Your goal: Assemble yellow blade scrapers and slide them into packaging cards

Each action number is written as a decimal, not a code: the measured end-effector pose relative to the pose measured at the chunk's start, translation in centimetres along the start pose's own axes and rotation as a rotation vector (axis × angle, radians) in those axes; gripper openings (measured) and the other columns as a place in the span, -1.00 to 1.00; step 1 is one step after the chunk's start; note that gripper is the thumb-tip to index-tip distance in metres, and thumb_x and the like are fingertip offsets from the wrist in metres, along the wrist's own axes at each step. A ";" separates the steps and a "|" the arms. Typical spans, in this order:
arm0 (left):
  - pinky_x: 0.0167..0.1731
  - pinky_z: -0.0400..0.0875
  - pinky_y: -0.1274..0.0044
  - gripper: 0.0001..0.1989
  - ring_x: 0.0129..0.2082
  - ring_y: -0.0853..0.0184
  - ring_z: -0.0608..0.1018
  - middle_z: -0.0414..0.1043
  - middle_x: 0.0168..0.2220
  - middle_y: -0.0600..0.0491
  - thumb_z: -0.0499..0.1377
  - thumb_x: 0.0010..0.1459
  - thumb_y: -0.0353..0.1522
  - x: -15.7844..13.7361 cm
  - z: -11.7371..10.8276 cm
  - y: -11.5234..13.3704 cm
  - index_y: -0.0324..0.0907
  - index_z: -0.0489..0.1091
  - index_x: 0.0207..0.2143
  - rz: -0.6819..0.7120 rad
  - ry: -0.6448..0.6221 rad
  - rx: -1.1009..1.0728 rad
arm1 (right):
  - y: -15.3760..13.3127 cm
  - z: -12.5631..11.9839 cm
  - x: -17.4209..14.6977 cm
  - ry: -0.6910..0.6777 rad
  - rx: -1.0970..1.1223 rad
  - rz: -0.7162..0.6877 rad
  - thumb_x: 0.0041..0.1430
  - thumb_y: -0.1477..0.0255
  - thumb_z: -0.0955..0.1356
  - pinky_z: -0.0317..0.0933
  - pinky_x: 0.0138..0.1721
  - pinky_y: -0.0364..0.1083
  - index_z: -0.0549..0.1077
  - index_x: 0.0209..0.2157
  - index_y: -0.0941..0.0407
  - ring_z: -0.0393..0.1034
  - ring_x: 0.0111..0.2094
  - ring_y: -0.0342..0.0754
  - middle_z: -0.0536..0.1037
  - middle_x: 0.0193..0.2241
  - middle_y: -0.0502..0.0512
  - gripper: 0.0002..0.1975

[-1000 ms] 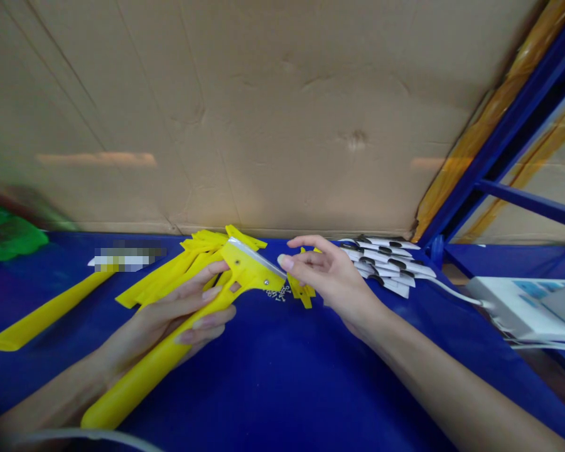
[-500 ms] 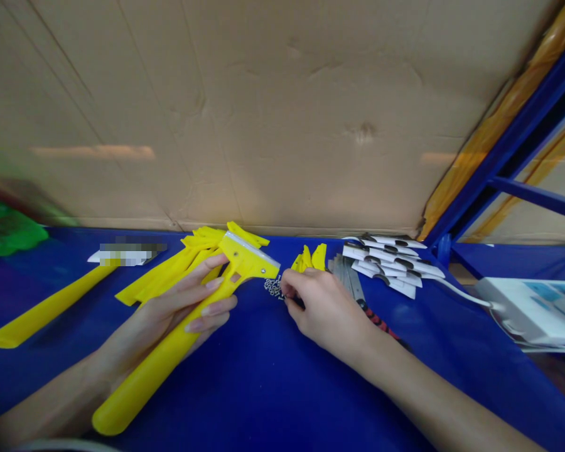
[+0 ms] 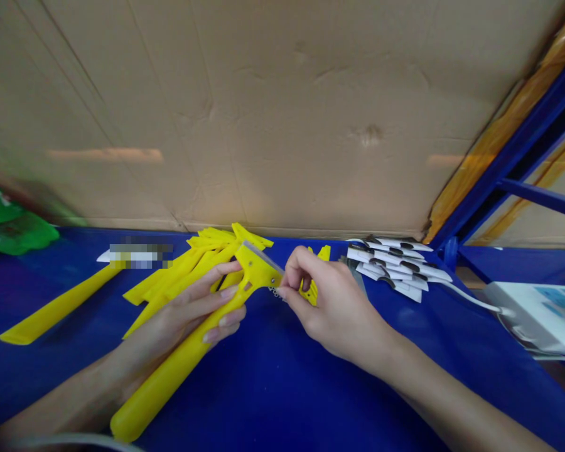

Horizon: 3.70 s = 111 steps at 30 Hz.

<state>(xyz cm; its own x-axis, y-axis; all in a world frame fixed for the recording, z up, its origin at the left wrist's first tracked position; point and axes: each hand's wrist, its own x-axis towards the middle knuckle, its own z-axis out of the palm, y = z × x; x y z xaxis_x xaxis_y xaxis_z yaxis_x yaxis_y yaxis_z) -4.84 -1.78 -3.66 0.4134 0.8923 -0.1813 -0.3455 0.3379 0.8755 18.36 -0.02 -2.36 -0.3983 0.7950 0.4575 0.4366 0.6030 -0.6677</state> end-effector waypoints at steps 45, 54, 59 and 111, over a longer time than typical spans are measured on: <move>-0.57 0.10 0.65 -0.76 -0.63 0.53 0.29 0.38 -0.49 0.18 0.21 0.41 -0.32 -0.7 0.9 -0.8 0.02 0.28 0.07 -0.074 -0.332 -0.071 | -0.5 -0.4 0.8 -0.017 0.460 0.092 0.16 0.35 0.54 0.39 -0.30 -0.12 0.64 -0.28 0.12 0.49 -0.34 -0.10 0.66 -0.30 0.06 -0.85; -0.59 0.09 0.65 -0.75 -0.62 0.51 0.32 0.42 -0.47 0.16 0.24 0.38 -0.32 -0.8 1.2 -0.6 0.02 0.30 0.05 -0.095 -0.330 -0.056 | -0.7 -0.6 0.9 -0.039 0.514 0.202 -0.01 0.25 0.63 0.39 -0.36 -0.13 0.65 -0.34 0.12 0.48 -0.40 -0.10 0.65 -0.39 0.03 -0.72; -0.61 0.11 0.66 -0.75 -0.64 0.53 0.30 0.42 -0.48 0.16 0.22 0.39 -0.33 -0.4 0.9 -1.3 0.01 0.27 0.06 -0.075 -0.367 -0.045 | -0.8 -0.8 1.0 -0.117 0.627 0.337 -0.12 0.27 0.67 0.35 -0.38 -0.13 0.59 -0.41 0.12 0.44 -0.44 -0.13 0.60 -0.45 -0.03 -0.67; -0.56 0.06 0.65 -0.60 -0.62 0.57 0.26 0.36 -0.50 0.23 0.33 0.32 -0.25 -0.4 1.1 0.0 -0.03 0.21 0.06 -0.037 -0.166 0.106 | 1.0 -7.9 1.4 -0.170 -0.361 0.283 0.24 0.29 0.41 0.19 -0.45 -0.11 0.49 -0.46 0.07 0.41 -0.52 -0.09 0.56 -0.55 0.00 -0.78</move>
<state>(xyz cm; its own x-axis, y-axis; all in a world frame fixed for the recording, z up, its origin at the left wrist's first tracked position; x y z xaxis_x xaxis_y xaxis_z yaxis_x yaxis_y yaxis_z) -4.04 -2.50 -3.12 0.5601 0.8154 -0.1459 -0.2402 0.3285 0.9135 24.59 2.24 2.29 -0.3368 0.9270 0.1649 0.7865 0.3733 -0.4921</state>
